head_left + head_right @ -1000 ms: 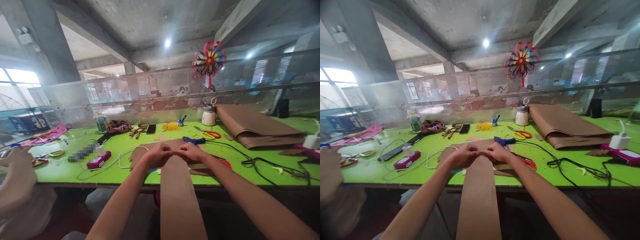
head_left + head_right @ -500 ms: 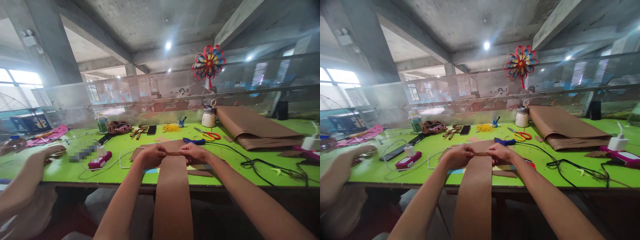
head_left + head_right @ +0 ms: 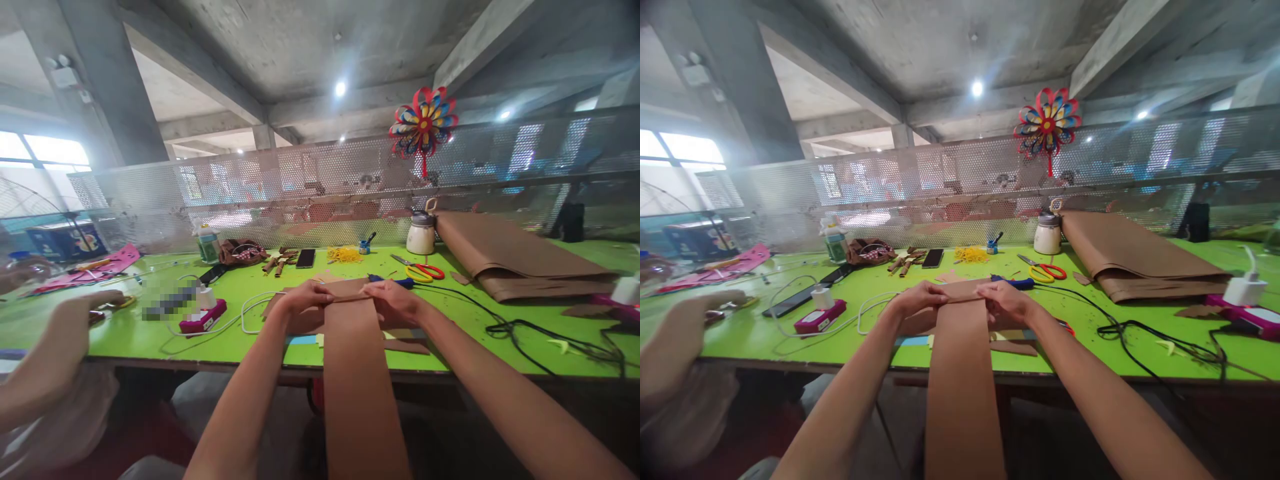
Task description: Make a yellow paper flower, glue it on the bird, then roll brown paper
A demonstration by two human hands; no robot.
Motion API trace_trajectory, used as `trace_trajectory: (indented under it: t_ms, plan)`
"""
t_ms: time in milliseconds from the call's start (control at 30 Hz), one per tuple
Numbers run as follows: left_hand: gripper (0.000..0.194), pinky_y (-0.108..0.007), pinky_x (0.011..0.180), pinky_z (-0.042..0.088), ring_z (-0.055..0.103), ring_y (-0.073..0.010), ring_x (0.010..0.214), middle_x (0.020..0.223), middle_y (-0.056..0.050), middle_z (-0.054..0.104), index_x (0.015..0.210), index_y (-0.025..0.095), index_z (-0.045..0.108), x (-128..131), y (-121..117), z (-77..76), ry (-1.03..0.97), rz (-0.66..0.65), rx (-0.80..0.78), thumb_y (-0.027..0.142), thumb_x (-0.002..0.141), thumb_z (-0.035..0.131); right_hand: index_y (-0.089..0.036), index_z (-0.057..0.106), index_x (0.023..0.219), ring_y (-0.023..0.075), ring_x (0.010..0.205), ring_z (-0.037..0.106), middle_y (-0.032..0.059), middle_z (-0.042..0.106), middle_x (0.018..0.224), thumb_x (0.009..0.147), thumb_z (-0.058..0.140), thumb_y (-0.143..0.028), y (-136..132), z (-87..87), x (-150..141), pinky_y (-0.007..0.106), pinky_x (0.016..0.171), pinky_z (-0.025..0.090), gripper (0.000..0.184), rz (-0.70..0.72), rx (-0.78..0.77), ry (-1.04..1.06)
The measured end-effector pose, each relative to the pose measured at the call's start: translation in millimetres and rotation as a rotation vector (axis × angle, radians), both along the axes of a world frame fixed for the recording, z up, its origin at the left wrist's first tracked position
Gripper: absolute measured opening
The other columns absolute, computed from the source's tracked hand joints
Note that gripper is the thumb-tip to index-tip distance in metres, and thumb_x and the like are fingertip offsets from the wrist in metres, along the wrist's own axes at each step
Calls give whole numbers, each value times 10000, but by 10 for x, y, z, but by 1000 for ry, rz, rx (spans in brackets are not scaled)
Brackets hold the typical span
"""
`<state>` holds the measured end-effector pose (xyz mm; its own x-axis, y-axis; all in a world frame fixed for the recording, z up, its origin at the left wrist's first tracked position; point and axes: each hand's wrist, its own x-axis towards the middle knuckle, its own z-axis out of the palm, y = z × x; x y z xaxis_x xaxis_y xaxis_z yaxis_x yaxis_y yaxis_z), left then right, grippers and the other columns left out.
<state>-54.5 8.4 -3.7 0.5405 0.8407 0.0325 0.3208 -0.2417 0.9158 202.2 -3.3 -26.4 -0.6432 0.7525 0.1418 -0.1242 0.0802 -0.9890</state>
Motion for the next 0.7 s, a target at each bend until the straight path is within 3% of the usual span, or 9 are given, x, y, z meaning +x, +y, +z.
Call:
trace_trajectory:
  t_ms: [100,167,233,433,533,700]
  plan:
    - [268,-220,581,330,439,-71,567,632,5,558,750,98,674,73,-44,11,-225,-30,-97,333,636,733,-170,597,981,144,711,627,58,663,853,753,624,-365,-56,84,-36,248,614,495,302,-106,-20,216]
    - [262,-220,584,332,449,-68,569,641,2,557,771,97,671,155,-81,-28,-314,-76,-182,300,628,752,-212,564,1110,170,819,632,65,659,979,691,688,-282,-120,120,-70,279,713,494,443,-68,-27,216]
    - [256,-218,589,342,469,-72,579,637,0,551,775,92,664,248,-136,-81,-355,-133,-281,263,615,769,-218,550,1157,188,817,634,63,667,964,632,724,-217,-187,133,-103,312,740,486,553,11,-13,148]
    - [229,-227,635,388,537,-81,612,699,-16,595,817,108,639,417,-280,-145,-480,-225,-533,195,641,757,-126,663,743,161,745,570,33,620,753,653,696,-248,-267,149,-145,285,720,444,155,23,225,38]
    - [249,-246,681,410,575,-111,656,704,-39,622,796,92,647,428,-277,-174,-459,-217,-530,190,607,776,-131,638,674,135,717,531,9,569,711,654,708,-275,-261,169,-146,259,701,421,162,-27,298,39]
    - [269,-288,710,433,602,-162,708,751,-83,658,827,83,667,413,-230,-210,-411,-193,-478,251,634,751,-132,617,767,118,675,513,13,575,738,729,656,-363,-268,183,-145,249,658,404,238,-76,280,43]
